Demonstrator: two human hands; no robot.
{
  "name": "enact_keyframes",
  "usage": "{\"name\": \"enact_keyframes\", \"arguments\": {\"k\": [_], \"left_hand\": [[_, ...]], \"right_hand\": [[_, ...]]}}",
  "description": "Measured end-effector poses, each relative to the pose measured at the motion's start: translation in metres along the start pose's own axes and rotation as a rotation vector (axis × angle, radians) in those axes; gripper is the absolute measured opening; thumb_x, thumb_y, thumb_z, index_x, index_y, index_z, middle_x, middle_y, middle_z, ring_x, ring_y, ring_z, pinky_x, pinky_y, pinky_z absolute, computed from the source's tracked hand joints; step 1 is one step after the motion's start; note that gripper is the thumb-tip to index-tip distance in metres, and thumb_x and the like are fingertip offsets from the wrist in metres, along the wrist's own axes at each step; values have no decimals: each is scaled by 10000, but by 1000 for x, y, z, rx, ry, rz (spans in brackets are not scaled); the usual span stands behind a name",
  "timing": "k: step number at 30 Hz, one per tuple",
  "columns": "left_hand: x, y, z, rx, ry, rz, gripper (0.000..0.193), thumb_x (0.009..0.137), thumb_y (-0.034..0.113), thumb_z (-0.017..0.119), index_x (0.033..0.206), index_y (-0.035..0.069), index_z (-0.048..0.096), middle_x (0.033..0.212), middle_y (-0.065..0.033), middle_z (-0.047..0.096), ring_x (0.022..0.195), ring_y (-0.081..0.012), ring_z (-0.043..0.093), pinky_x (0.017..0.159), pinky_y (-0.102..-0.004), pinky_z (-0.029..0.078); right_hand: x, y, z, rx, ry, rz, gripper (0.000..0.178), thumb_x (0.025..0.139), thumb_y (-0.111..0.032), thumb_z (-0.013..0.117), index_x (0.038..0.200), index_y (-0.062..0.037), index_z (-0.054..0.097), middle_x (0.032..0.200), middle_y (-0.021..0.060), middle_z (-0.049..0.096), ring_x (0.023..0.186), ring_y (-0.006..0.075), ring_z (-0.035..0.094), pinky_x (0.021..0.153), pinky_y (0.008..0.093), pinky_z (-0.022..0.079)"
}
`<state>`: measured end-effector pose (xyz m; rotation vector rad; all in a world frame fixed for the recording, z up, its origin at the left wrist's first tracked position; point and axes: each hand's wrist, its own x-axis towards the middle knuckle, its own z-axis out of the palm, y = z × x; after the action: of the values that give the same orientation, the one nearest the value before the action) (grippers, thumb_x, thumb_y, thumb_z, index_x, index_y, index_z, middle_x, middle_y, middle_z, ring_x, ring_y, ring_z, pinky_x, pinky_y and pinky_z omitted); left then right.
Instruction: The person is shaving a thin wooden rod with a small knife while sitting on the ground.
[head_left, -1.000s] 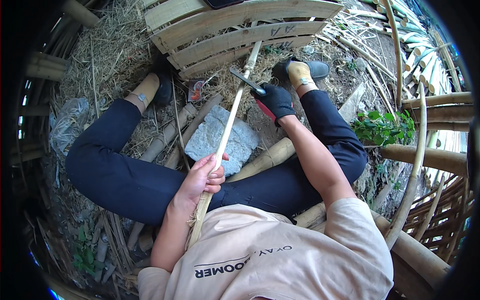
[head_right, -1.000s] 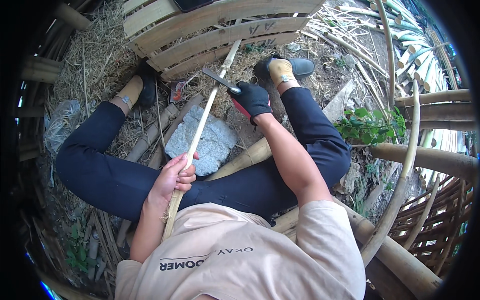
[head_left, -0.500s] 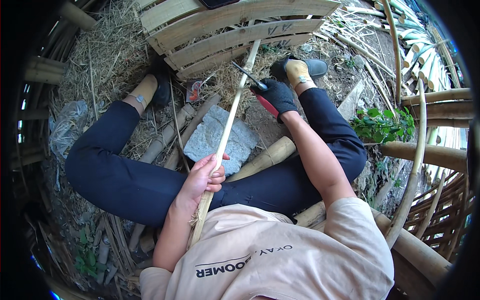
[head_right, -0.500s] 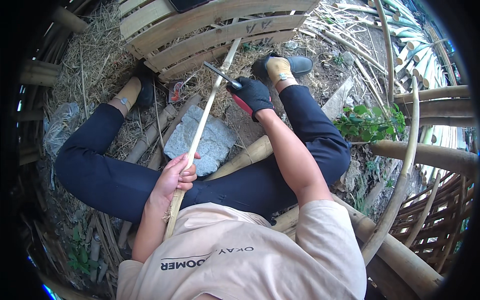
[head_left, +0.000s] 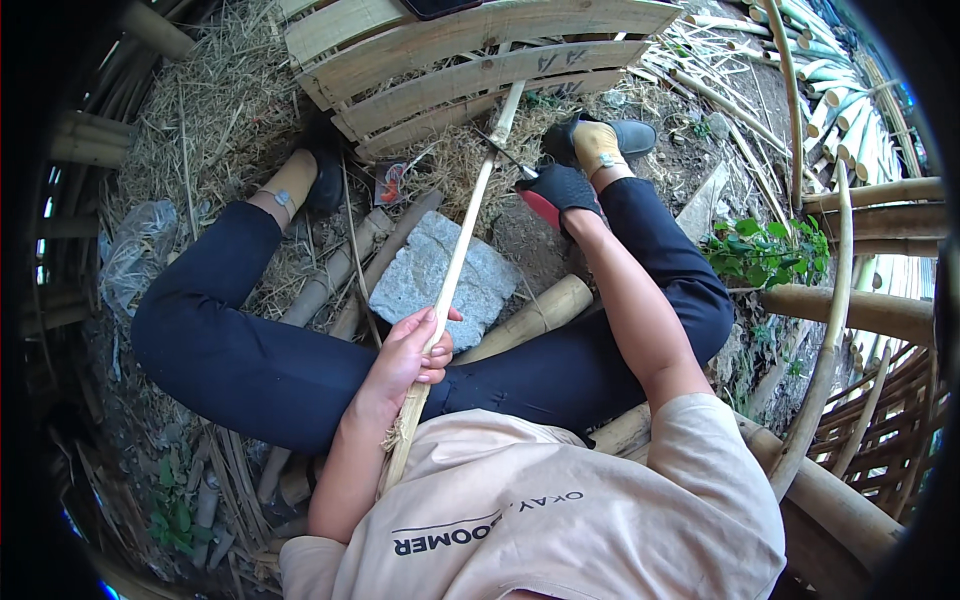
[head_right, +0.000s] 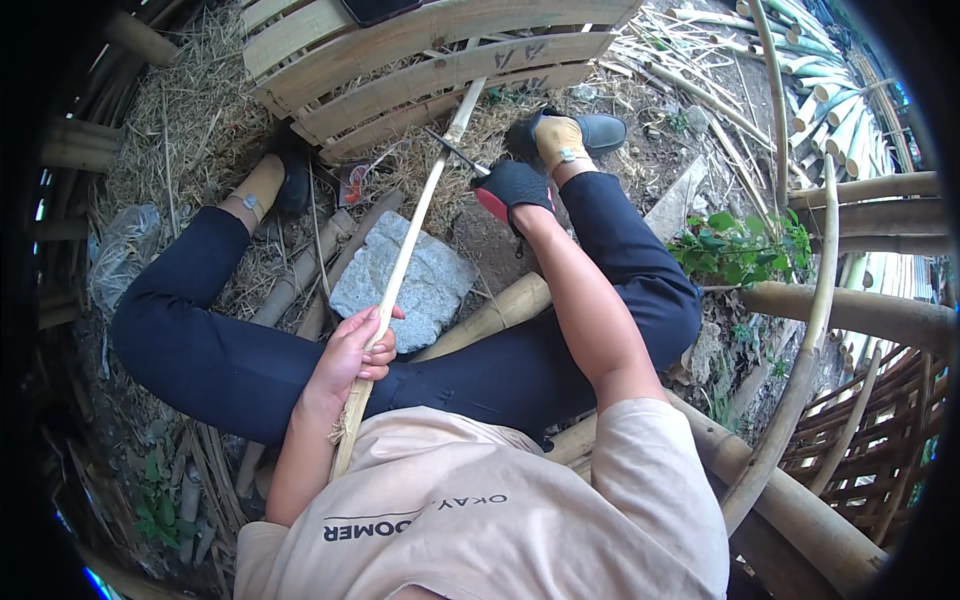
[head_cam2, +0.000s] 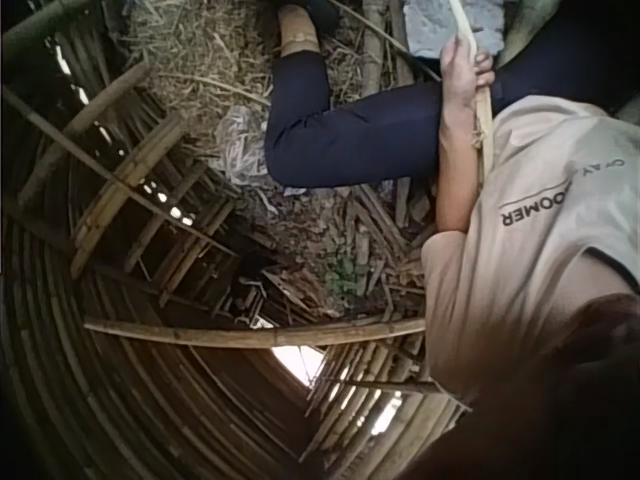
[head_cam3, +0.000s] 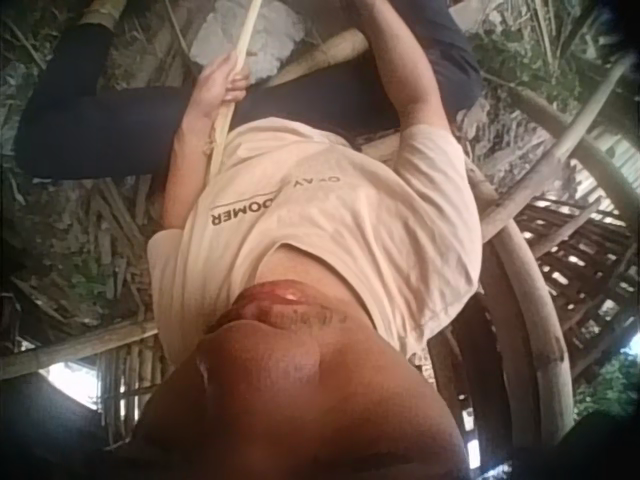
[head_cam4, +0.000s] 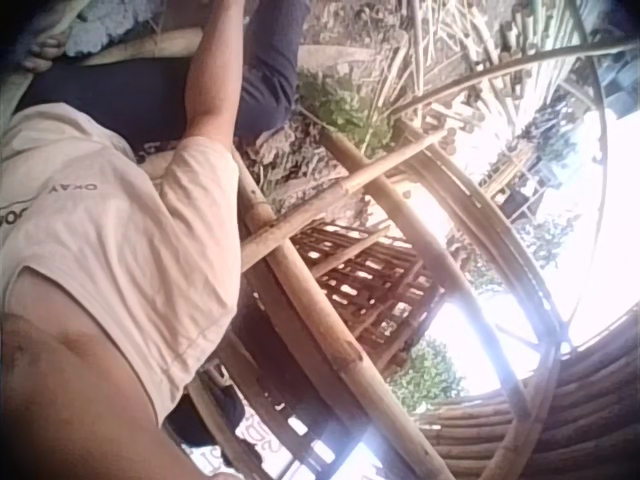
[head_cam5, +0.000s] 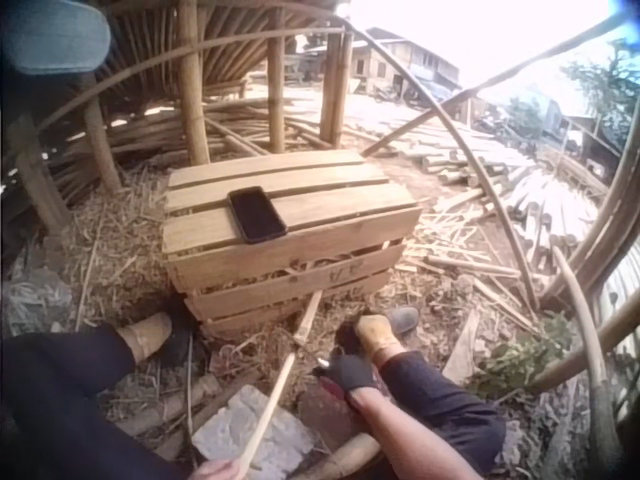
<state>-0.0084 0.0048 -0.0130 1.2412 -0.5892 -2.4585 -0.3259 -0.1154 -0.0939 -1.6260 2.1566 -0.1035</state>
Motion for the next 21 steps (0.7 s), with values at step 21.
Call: {"name": "enact_keyframes", "arguments": {"k": [21], "left_hand": [[3,-5,-5,371,184,135,251,1103,260,400,1170,54,526,764,-7,538,621,-65,517,531,-223,483]], "right_hand": [[-2,10,-10,16,-63,-268,432,823,-439,731,1080,-91,730,1010,218,727,995,414,686,897,486,532]]}}
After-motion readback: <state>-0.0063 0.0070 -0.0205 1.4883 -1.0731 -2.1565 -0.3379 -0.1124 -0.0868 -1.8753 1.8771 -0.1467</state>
